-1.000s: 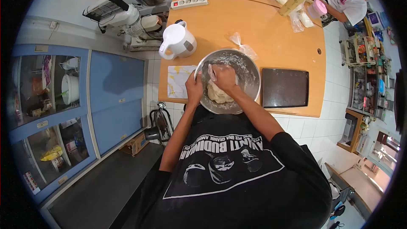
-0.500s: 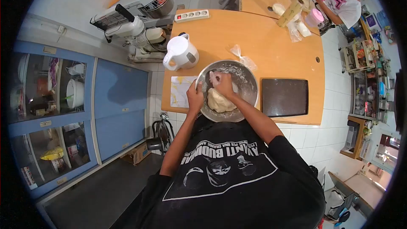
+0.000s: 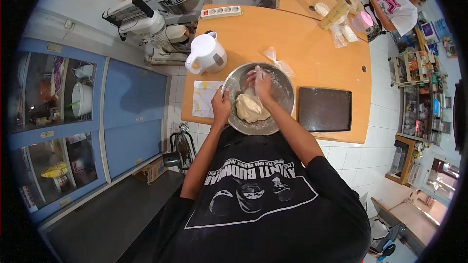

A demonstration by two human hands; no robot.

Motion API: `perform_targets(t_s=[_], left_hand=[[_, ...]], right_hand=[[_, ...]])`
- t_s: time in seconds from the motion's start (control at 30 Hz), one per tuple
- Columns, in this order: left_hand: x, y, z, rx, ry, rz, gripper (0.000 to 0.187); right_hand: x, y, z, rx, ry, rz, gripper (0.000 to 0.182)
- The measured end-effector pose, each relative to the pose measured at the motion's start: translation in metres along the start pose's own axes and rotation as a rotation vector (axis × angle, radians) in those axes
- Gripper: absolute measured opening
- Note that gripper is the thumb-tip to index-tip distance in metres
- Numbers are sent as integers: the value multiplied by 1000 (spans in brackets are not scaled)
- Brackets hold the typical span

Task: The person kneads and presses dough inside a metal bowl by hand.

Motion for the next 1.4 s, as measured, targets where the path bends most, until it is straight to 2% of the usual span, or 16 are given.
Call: perform_targets(t_s=[0.03,0.1,0.13,0.17,0.23,0.27,0.4,0.47,0.6,0.83,0.9,0.97,1.1,1.23,1.4], left_hand=[[0,0,-1,-17,2,4,35],[0,-1,-1,-33,2,7,36],[0,-1,0,-47,-13,15,36],[1,-1,1,-61,-28,22,37],[2,0,4,-55,-10,7,37],[1,0,5,-46,8,-9,37],[-1,-2,-7,-43,-28,6,30],[3,-3,-11,1,1,24,29],[4,-2,-7,-77,-6,54,32],[4,2,-1,-62,16,-10,31],[5,1,4,-82,25,-18,31],[5,0,-2,3,-29,-34,31],[6,0,-14,-82,-53,-3,30],[6,0,-12,-117,-36,-4,31],[7,0,-2,-99,33,-30,24]], right_hand=[[8,5,16,3,-2,4,39],[21,20,73,-506,524,-119,31],[26,20,73,-598,616,-131,22],[30,20,71,-596,616,-128,22],[46,31,76,-787,685,-85,20],[49,29,67,-654,643,8,19],[50,44,59,-721,783,113,26],[50,51,40,-552,974,288,33],[41,78,44,-542,1017,423,41],[46,68,33,-397,1157,456,44],[51,65,29,-533,1125,407,45],[50,64,22,-584,1093,399,44],[54,60,21,-764,1003,369,38],[56,56,25,-824,967,344,35],[59,44,17,-764,995,355,38]])
Point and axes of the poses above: each hand's wrist, its own y-axis away from the middle knuckle, its own x-axis out of the palm, z = x × y, the point moved 7 cm from there along -y, towards the middle knuckle, and after that the axes turned 3 degrees about y, right-handed, at the moved point
